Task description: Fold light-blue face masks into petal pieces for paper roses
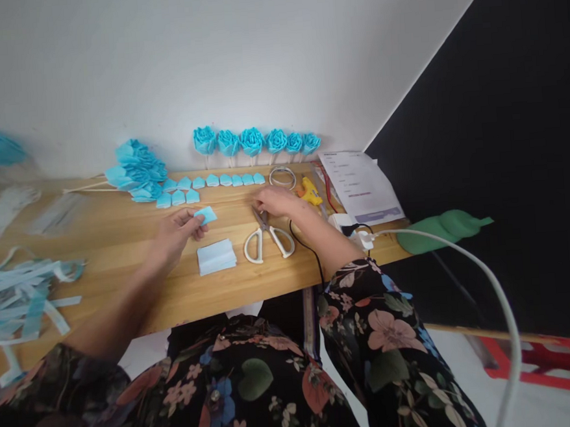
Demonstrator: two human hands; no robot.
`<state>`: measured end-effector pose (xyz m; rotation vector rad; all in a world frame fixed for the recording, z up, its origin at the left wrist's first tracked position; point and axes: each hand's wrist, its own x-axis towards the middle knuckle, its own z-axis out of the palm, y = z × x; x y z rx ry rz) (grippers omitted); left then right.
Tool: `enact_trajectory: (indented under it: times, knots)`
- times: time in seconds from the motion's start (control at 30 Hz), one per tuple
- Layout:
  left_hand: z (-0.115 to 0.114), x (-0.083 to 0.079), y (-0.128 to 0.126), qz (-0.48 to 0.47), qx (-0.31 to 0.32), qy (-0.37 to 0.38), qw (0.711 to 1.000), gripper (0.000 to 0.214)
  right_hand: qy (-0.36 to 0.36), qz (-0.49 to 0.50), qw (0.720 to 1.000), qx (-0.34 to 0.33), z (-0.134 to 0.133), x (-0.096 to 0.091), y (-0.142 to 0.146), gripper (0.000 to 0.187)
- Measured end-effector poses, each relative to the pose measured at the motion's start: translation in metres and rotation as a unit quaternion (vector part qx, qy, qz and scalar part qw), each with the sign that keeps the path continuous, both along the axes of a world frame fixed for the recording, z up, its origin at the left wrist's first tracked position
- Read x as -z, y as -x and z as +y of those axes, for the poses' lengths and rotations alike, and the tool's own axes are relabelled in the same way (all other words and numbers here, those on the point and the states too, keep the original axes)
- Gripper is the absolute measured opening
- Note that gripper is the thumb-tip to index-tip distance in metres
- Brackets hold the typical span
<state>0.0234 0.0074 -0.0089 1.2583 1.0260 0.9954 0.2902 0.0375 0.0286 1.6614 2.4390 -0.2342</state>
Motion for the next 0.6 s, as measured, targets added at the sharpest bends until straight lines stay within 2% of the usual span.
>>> enact_trajectory:
  times: [0.17,0.27,0.33,0.43,0.6]
  knots:
    - [0.001,0.003,0.0,-0.004,0.0,-0.006,1.0,0.025,-0.061,0.063,0.994,0.062,-0.007,-0.001,-0.014,0.019]
    - [0.001,0.004,0.0,-0.004,0.004,-0.005,1.0,0.025,-0.073,0.074,0.99,0.091,-0.018,0.002,-0.017,0.016]
    - [0.0,0.003,0.0,-0.001,0.01,-0.002,1.0,0.025,-0.073,0.074,0.991,0.08,-0.027,0.005,-0.016,0.015]
    - [-0.002,0.002,-0.002,0.008,0.032,0.008,0.999,0.026,-0.081,0.036,0.996,0.025,-0.035,0.009,-0.011,0.016]
    - [-0.005,0.001,-0.004,0.023,0.058,0.017,0.998,0.029,-0.087,-0.039,0.995,-0.027,-0.034,0.01,-0.003,0.022]
